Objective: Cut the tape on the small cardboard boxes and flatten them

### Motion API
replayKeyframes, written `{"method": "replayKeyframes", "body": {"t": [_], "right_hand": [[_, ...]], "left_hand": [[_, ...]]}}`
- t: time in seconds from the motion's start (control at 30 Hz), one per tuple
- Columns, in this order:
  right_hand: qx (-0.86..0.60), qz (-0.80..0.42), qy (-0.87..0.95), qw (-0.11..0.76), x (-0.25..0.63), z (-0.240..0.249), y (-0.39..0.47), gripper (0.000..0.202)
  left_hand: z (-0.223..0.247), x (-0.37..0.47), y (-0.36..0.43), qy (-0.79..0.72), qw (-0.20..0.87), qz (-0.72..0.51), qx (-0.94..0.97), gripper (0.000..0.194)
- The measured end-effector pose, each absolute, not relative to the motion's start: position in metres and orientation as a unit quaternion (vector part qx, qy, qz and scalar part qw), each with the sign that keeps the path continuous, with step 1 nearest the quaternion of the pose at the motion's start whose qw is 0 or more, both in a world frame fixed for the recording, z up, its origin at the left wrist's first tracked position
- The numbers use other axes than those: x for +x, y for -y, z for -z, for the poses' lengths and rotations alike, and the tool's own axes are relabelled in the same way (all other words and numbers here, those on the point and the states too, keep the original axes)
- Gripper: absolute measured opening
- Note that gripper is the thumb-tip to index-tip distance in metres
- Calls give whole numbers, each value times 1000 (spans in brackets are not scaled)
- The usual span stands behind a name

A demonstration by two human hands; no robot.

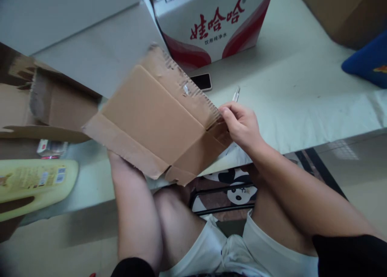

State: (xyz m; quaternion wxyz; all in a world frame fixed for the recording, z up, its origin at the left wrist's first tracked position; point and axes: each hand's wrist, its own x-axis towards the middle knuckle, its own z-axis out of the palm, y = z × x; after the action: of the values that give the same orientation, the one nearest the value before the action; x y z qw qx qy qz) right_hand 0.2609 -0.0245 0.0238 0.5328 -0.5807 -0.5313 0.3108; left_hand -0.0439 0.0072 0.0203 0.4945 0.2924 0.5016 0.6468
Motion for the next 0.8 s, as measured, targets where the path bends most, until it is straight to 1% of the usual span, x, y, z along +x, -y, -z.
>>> {"method": "replayKeyframes", "body": {"t": [0.07, 0.1, 0.17, 0.23, 0.3, 0.37, 0.43, 0.5, 0.53, 0.63, 0.7, 0.8], "right_hand": [[-602, -293, 530, 521, 262, -19, 21, 21], [-607, -285, 528, 521, 262, -16, 20, 23], [-599, -304, 514, 532, 261, -10, 17, 37], [-570, -394, 475, 543, 259, -7, 16, 45], [-530, -508, 429, 527, 254, -7, 16, 44], [-505, -573, 406, 502, 249, -10, 17, 41], [-497, -580, 408, 500, 244, -15, 19, 41], [-502, -550, 416, 523, 241, -18, 20, 40], [-508, -528, 421, 535, 240, -19, 20, 39], [-521, -489, 437, 546, 239, -16, 21, 40], [-505, -521, 456, 516, 239, -13, 23, 45], [-473, -595, 475, 444, 237, -7, 28, 52]], "left_hand": [[-26, -40, -6, -447, 503, -672, 308, 49], [-29, -40, -7, -423, 499, -689, 313, 47], [-30, -41, -10, -397, 483, -715, 313, 44], [-31, -43, -15, -389, 481, -727, 300, 43], [-31, -45, -18, -381, 484, -732, 290, 39], [-34, -46, -19, -369, 491, -736, 284, 38], [-37, -44, -18, -353, 516, -726, 287, 45], [-38, -42, -17, -350, 530, -713, 297, 53], [-38, -41, -17, -363, 528, -707, 300, 50], [-37, -41, -19, -428, 491, -703, 286, 28], [-34, -44, -21, -443, 484, -704, 272, 20], [-28, -49, -24, -445, 497, -699, 257, 17]]}}
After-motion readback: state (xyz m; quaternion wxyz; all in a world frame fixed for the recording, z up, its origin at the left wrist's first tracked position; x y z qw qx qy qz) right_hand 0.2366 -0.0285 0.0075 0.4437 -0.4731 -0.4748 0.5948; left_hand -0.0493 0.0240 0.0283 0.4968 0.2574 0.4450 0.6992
